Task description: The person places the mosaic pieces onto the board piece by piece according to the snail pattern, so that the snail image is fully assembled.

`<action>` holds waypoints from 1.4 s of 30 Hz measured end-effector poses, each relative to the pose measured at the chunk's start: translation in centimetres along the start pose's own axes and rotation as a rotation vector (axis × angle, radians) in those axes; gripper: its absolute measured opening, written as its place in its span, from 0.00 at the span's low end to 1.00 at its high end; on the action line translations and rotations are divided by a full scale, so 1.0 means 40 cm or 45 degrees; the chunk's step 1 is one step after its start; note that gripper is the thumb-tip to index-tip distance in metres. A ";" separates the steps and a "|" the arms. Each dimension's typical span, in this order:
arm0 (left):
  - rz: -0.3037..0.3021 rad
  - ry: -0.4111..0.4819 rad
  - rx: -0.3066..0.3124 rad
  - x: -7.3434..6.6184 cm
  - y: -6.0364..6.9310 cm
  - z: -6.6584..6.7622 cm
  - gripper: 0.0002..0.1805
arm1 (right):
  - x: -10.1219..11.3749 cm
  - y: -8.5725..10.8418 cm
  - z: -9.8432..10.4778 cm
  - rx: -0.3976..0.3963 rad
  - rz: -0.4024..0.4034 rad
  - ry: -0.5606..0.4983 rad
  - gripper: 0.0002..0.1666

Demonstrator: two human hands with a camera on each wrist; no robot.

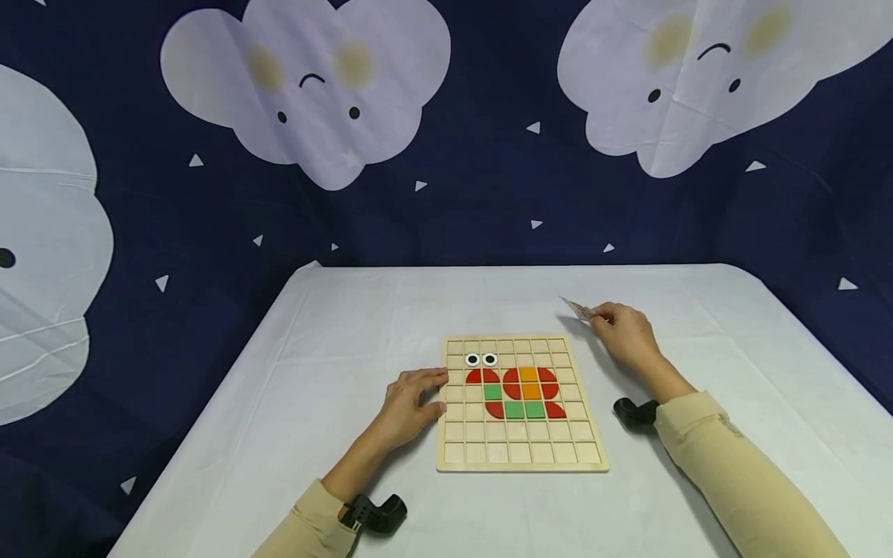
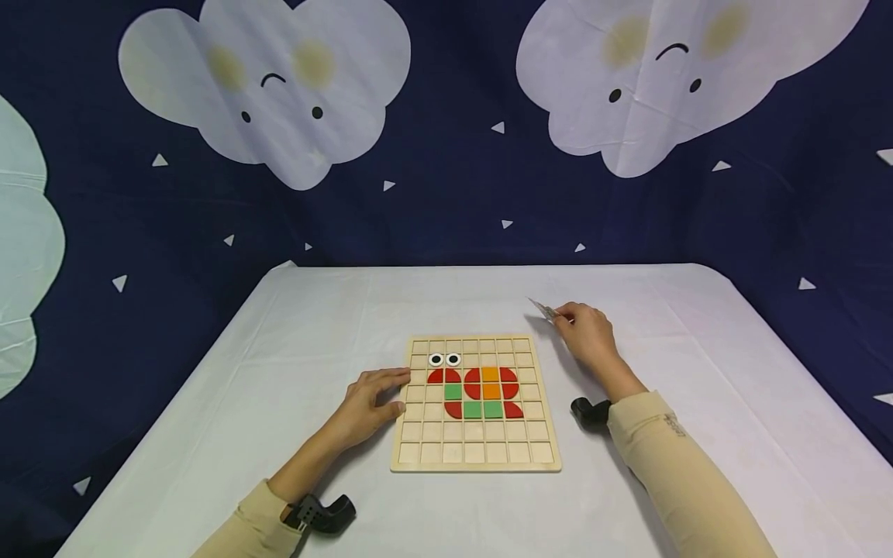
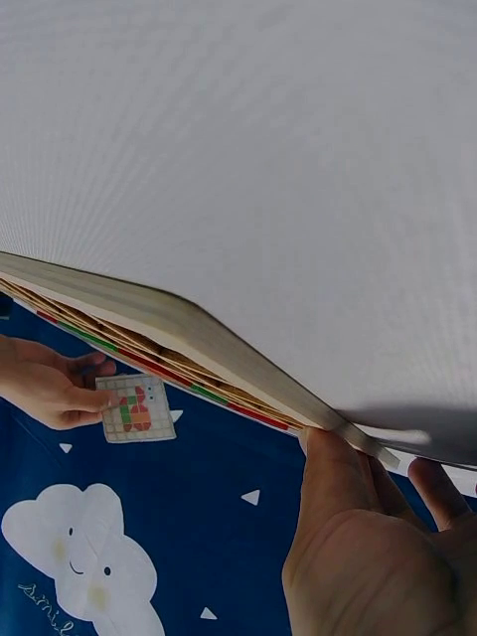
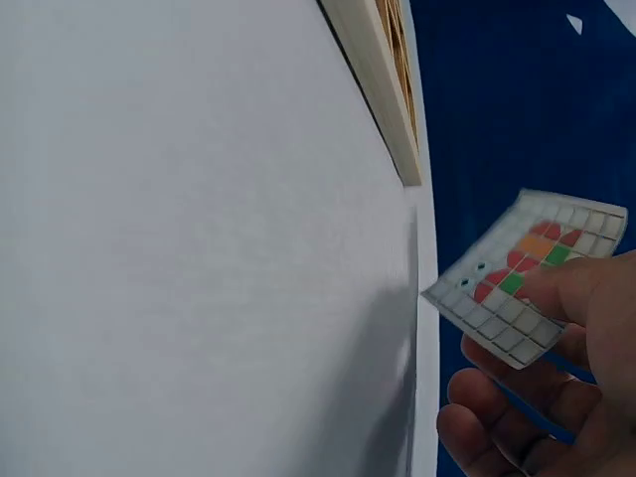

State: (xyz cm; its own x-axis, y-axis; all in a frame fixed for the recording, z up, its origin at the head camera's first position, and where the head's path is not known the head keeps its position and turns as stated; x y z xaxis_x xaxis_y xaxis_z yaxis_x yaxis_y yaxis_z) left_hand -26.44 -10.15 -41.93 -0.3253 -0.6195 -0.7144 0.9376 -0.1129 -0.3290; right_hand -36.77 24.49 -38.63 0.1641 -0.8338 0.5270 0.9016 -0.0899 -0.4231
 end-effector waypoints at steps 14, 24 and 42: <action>-0.004 -0.013 0.000 -0.003 0.001 0.003 0.25 | -0.047 0.058 0.021 0.159 -0.090 -0.127 0.16; 0.009 -0.010 -0.006 0.005 0.004 0.001 0.25 | -0.052 0.095 0.042 0.240 -0.011 0.017 0.32; 0.009 -0.009 0.005 0.002 -0.001 -0.001 0.25 | -0.046 0.125 0.042 0.287 0.111 0.106 0.31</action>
State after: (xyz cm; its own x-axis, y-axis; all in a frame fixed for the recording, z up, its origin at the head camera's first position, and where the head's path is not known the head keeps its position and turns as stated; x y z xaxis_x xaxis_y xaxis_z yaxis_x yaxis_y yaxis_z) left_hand -26.51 -10.18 -42.00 -0.3179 -0.6260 -0.7121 0.9403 -0.1119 -0.3214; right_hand -31.88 26.48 -40.48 0.2198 -0.8760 0.4294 0.9535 0.0998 -0.2845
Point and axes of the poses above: each hand's wrist, its own y-axis away from the middle knuckle, its own z-axis out of the back of the hand, x = y × z, the point moved 8 cm from there along -y, towards the middle knuckle, and after that the axes turned 12 degrees about -x, right-handed, at the moved point
